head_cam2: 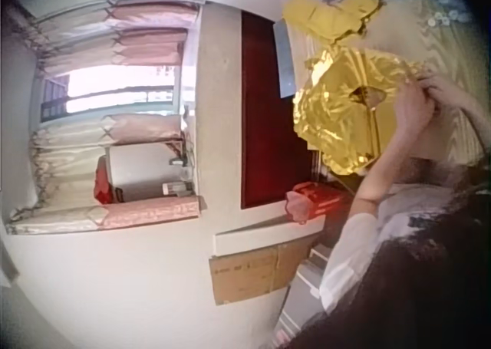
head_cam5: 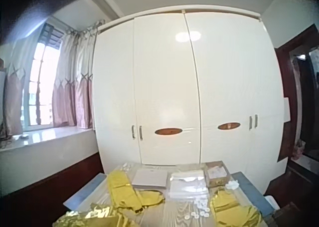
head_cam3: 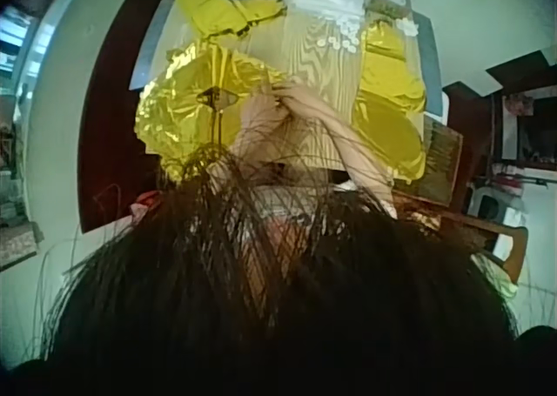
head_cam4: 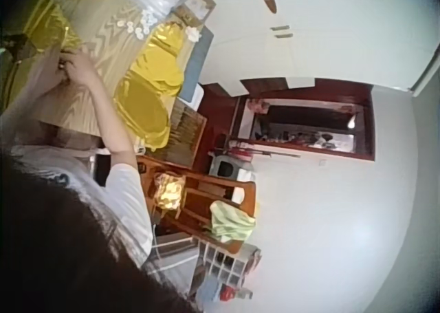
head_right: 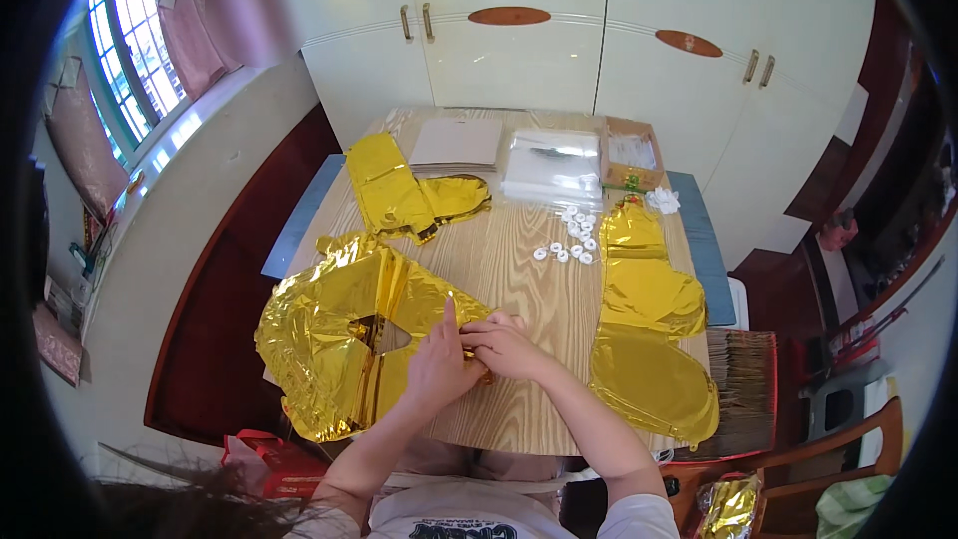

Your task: Manually folding and organizing gold foil balloons on a workspace table.

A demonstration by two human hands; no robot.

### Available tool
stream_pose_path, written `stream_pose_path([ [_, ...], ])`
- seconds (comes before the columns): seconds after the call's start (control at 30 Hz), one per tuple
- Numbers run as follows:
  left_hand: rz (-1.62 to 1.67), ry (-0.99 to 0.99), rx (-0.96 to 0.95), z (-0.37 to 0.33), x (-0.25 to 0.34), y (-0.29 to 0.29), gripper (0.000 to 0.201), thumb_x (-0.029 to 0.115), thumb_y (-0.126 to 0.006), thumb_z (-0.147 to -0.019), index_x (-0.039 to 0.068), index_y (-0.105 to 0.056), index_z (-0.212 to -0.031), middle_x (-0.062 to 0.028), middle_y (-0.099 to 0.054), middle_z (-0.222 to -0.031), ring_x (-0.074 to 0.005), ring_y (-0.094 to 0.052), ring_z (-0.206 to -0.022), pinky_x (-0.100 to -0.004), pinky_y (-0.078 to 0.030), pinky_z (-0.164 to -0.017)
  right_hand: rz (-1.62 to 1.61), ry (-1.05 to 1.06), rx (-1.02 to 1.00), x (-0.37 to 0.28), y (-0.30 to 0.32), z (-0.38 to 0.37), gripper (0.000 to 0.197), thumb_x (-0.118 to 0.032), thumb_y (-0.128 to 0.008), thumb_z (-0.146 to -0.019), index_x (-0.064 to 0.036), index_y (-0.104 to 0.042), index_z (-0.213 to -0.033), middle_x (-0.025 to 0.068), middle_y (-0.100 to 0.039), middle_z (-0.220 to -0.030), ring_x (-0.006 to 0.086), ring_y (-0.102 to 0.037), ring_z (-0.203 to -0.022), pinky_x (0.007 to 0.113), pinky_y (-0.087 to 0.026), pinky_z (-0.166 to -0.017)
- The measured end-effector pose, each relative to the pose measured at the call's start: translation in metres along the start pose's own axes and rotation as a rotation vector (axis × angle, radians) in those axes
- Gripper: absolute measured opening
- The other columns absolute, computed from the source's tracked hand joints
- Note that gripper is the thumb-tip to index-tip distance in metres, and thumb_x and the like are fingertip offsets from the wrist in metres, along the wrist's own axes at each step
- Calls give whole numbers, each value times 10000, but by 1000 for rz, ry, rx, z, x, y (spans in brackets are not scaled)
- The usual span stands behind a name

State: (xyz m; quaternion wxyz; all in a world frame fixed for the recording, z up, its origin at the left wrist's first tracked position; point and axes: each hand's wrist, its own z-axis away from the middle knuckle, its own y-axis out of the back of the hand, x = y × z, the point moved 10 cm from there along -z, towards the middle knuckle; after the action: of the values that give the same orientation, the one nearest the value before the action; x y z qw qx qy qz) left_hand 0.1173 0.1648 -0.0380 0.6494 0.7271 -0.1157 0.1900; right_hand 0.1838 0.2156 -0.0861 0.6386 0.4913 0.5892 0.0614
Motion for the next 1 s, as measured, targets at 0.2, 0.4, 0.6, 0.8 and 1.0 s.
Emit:
stream_pose_path([
  [0.2,129,25,21,-11,-26,-1,709,216,-616,-744,-36,-298,-1325,-230,-629,-815,-401,-627,-774,-484,-495,-681,156,61,27,-9,5,1,388,-136,-518,-791,-200,-635,-1155,0,-586,-1203,201,-476,-1111,387,-288,-914],
  [0.4,22,80,-56,-18,-40,-4,325,223,-596,-757,-1,-545,-986,-222,-636,-758,-399,-627,-741,-491,-493,-684,307,54,-5,-22,11,1,381,-188,-595,-767,-189,-632,-1146,-5,-584,-1193,197,-491,-1090,387,-293,-857],
  [0.6,89,110,-8,-17,-80,9,211,220,-612,-759,18,-603,-819,-197,-645,-765,-378,-634,-752,-467,-500,-691,391,50,122,-14,18,6,448,-342,-666,-757,-142,-623,-1156,50,-561,-1234,213,-468,-1160,403,-266,-956],
  [0.8,206,224,74,-1,-138,56,164,156,-609,-758,5,-607,-822,-185,-628,-719,-348,-622,-686,-407,-490,-629,145,-27,95,6,18,3,418,-264,-668,-785,-115,-612,-1171,93,-535,-1263,229,-472,-1175,379,-259,-1006],
  [1.0,114,329,295,29,-241,121,164,115,-619,-756,-21,-610,-846,-190,-630,-736,-331,-625,-701,-394,-484,-634,-141,-123,153,9,22,2,496,-65,-634,-804,-88,-496,-1279,102,-559,-1117,210,-572,-981,314,-454,-827],
])
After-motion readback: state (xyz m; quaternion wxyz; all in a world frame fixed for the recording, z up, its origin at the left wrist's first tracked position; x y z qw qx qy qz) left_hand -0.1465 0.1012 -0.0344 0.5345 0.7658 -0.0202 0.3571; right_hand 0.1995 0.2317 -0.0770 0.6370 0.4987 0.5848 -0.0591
